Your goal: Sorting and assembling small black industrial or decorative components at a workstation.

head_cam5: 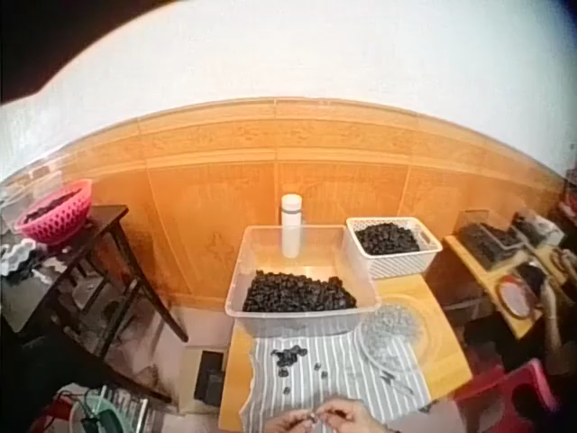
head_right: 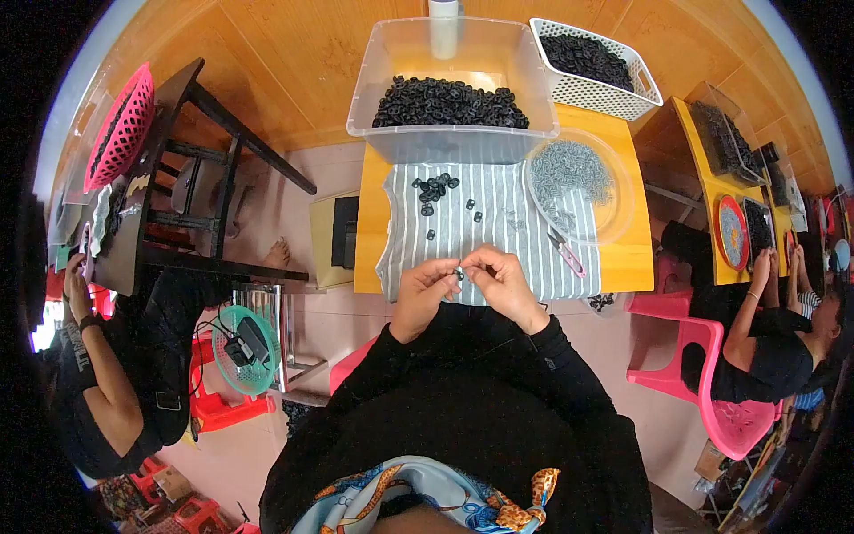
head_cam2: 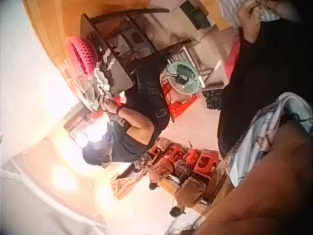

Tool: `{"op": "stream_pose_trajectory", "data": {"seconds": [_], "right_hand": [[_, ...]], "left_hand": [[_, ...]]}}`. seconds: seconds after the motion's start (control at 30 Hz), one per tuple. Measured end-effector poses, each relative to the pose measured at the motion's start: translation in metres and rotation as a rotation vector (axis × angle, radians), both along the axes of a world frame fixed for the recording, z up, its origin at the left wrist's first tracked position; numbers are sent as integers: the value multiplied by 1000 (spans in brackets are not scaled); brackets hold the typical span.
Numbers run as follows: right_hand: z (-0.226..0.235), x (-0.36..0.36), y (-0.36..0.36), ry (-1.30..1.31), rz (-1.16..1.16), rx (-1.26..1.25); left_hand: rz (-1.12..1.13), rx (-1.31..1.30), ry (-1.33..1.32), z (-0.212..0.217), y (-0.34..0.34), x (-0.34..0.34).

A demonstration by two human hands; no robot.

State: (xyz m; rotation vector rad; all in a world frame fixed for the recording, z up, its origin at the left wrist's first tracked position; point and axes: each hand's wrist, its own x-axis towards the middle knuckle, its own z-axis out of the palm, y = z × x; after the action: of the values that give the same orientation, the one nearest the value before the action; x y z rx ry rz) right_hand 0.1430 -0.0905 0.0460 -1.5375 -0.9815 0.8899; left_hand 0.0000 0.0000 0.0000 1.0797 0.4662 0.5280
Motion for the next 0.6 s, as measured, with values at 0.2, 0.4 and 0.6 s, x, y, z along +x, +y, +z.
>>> {"op": "stream_pose_trajectory", "data": {"seconds": [0.2,0.4,0.6], "right_hand": [[7,-2,-2,-13,41,-13],[7,1,-1,-47,102,15],[14,1,2,20,147,-24]], "left_hand": [[6,-29,-10,3,-6,1],[8,-26,-35,6,-9,2],[11,-5,-44,1,-9,0]]}}
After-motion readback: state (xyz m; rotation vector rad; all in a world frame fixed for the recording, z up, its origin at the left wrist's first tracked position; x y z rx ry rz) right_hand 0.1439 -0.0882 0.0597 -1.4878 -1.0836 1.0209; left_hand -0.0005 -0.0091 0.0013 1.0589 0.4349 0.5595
